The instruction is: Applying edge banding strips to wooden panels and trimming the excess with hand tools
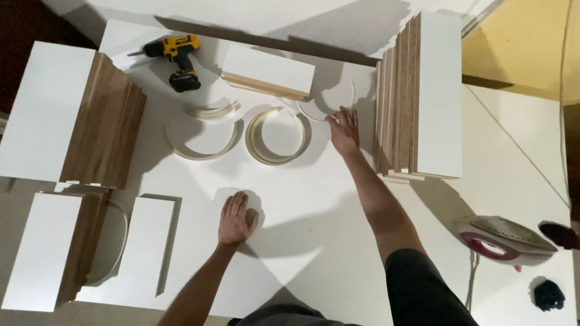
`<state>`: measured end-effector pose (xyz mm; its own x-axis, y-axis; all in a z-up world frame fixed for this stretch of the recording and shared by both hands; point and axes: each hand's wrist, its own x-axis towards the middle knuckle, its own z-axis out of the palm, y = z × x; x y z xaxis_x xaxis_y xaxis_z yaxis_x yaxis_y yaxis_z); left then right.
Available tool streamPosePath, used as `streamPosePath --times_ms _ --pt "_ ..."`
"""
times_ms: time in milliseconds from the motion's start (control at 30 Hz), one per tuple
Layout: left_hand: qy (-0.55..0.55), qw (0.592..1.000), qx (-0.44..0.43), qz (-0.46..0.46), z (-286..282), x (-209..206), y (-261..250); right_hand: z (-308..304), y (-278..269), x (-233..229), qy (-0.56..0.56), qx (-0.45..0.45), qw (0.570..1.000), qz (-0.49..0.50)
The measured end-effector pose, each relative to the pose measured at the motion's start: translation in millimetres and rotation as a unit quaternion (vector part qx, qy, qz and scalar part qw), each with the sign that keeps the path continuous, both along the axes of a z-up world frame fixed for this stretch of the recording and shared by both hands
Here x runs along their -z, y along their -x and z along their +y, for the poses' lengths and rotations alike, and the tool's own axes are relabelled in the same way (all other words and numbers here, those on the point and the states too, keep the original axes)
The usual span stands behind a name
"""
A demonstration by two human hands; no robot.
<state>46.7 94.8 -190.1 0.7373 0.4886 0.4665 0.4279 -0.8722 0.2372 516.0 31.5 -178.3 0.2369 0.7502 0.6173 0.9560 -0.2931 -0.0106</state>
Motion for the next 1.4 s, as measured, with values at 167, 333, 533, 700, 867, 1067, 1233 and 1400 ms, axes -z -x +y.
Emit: streamPosePath --times_ms 167,333,533,700,867,1067,1233,1400 --pt "-0.012 0.998 -0.029 0.046 -1 -2 -2 48 -66 43 0.13 -0.097 0.984 0.072" --pt "-0.003 0.998 -0.035 0.048 -4 -11 -3 73 -38 3 0.134 -0.06 0.985 0.089" --pt "0.004 0.998 -0.042 0.05 -2 -13 -5 41 20 52 -0.078 0.116 0.945 0.297" --pt "-0.015 0.999 -0.04 0.027 0 -5 -3 25 129 21 -0.13 -0.015 0.948 0.291" --pt "-0.019 0.999 -0.029 -0.005 -2 -1 -1 41 191 58 0.125 -0.055 0.988 0.072" --pt "-0.026 0.999 -0.031 -0.037 -2 3 -3 -20 203 15 0.081 -0.121 0.989 0.01" --pt "-0.007 0.999 -0.018 -0.038 2 1 2 -130 202 -6 0.115 -0.027 0.993 0.025" --pt "0.005 1.0 -0.015 -0.013 2 -2 2 -200 163 15 0.11 0.074 0.991 0.024"
